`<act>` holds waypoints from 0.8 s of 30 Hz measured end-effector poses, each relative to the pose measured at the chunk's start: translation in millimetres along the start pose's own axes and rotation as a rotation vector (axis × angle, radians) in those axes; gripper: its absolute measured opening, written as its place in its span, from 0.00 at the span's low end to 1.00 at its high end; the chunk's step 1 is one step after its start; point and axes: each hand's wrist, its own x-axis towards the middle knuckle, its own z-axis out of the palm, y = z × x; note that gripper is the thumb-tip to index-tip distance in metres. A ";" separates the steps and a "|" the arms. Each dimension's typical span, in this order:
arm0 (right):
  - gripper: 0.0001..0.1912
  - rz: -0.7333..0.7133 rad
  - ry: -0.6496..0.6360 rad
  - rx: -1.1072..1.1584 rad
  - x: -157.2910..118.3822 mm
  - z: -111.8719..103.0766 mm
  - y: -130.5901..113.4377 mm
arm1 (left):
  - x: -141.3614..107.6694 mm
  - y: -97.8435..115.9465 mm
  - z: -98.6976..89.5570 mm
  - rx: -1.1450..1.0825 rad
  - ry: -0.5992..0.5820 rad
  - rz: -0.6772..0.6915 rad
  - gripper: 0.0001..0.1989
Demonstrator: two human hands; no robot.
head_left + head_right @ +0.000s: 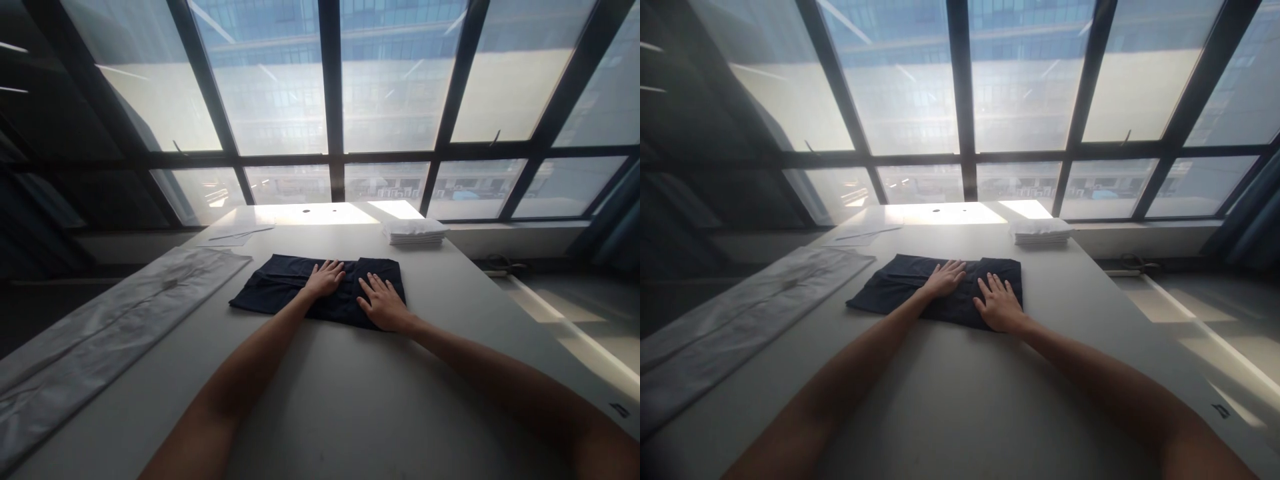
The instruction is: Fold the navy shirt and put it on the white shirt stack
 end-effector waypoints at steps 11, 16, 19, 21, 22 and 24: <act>0.33 -0.231 -0.079 0.048 8.3 -14.6 40.0 | -91.0 -50.0 1.6 0.025 0.102 0.010 0.31; 0.32 -0.256 -0.094 0.090 21.0 -11.5 54.0 | -140.9 -122.6 -13.3 0.138 0.123 -0.277 0.30; 0.32 -0.277 -0.127 0.084 30.9 -7.1 62.1 | -163.4 -150.5 -22.7 0.156 0.197 -0.482 0.29; 0.33 -0.284 -0.145 0.081 37.1 -4.0 67.7 | -170.6 -158.2 -30.4 0.072 0.264 -0.565 0.27; 0.33 -0.284 -0.146 0.079 39.4 -2.3 70.4 | -171.8 -159.8 -34.9 0.009 0.290 -0.594 0.25; 0.33 -0.283 -0.131 0.070 42.2 1.3 74.7 | -171.0 -160.5 -45.2 -0.117 0.307 -0.641 0.20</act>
